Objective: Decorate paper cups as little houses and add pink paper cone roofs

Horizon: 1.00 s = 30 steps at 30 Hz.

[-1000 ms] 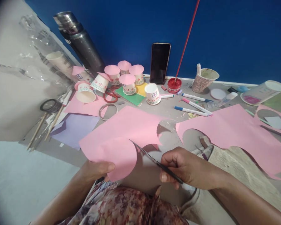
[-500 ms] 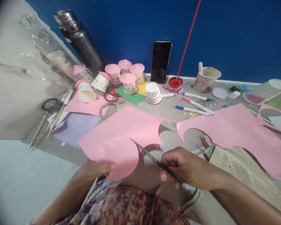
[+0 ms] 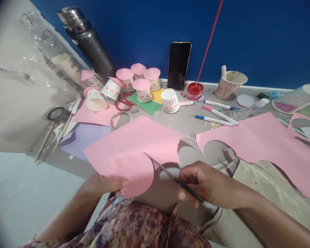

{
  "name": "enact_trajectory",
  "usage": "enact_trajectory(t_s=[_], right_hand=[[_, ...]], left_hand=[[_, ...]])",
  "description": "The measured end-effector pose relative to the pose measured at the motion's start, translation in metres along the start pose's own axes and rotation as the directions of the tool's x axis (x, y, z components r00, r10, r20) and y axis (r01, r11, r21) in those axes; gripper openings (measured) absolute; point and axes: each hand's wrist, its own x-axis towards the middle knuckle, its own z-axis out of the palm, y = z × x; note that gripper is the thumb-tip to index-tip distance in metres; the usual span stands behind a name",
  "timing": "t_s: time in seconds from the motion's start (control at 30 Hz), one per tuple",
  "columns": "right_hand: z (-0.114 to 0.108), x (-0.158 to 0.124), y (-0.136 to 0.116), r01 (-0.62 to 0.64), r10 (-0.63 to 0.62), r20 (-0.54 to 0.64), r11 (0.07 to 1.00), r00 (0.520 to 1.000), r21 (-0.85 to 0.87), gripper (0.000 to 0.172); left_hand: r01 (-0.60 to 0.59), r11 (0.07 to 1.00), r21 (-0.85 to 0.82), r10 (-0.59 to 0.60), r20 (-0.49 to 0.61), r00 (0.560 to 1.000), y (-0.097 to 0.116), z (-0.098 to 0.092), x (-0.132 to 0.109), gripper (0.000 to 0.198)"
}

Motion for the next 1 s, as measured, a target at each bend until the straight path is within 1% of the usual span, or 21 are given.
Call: enact_trajectory(t_s=[0.13, 0.2, 0.27, 0.3, 0.37, 0.43, 0.5, 0.6, 0.7, 0.77, 0.87, 1.0], right_hand=[[0.0, 0.0, 0.001, 0.003, -0.003, -0.006, 1.0, 1.0, 0.012, 0.019], [0.0, 0.001, 0.002, 0.007, -0.007, 0.003, 1.0, 1.0, 0.012, 0.016], [0.0, 0.001, 0.003, 0.004, -0.004, 0.017, 1.0, 1.0, 0.022, 0.013], [0.001, 0.002, 0.002, -0.001, 0.0, 0.025, 0.999, 1.0, 0.033, 0.012], [0.001, 0.002, 0.001, -0.009, 0.007, 0.039, 0.998, 0.999, 0.055, 0.012], [0.002, 0.002, 0.001, -0.011, 0.008, 0.044, 0.998, 0.999, 0.069, 0.016], [0.002, 0.002, 0.003, -0.006, 0.003, 0.041, 0.997, 0.999, 0.077, 0.02], [0.0, 0.001, 0.006, 0.006, -0.009, 0.04, 0.997, 0.999, 0.077, 0.022], [-0.001, 0.001, 0.009, 0.014, -0.015, 0.037, 0.999, 0.999, 0.04, 0.015], [-0.002, 0.001, 0.01, 0.016, -0.017, 0.04, 1.0, 0.999, 0.025, 0.012], [-0.002, 0.001, 0.01, 0.007, -0.008, 0.043, 1.0, 0.999, 0.024, 0.012], [-0.003, 0.001, 0.008, -0.008, 0.006, 0.052, 1.0, 0.999, 0.028, 0.012]], left_hand=[[0.031, 0.998, 0.061, -0.029, -0.023, 0.999, 0.008, 0.0, -0.001, 0.038], [0.06, 0.996, 0.07, -0.056, -0.059, 0.997, 0.011, 0.001, -0.001, 0.036], [0.066, 0.995, 0.072, -0.061, -0.062, 0.996, 0.013, 0.001, 0.001, 0.032], [0.058, 0.995, 0.08, -0.054, -0.05, 0.997, 0.014, 0.001, 0.002, 0.031], [0.029, 0.994, 0.108, -0.031, 0.018, 0.999, 0.015, -0.002, 0.003, 0.032], [0.003, 0.992, 0.13, -0.014, 0.082, 0.996, 0.015, -0.006, 0.005, 0.035], [-0.015, 0.992, 0.126, 0.0, 0.12, 0.993, 0.015, -0.008, 0.006, 0.037], [-0.025, 0.995, 0.097, 0.013, 0.114, 0.993, 0.015, -0.01, 0.007, 0.036], [-0.076, 0.994, 0.073, 0.066, 0.134, 0.989, 0.017, -0.01, 0.007, 0.034], [-0.129, 0.989, 0.067, 0.116, 0.167, 0.979, 0.02, -0.01, 0.008, 0.035], [-0.205, 0.977, 0.059, 0.188, 0.218, 0.958, 0.023, -0.013, 0.009, 0.035], [-0.277, 0.958, 0.067, 0.247, 0.291, 0.924, 0.022, -0.017, 0.012, 0.036]])
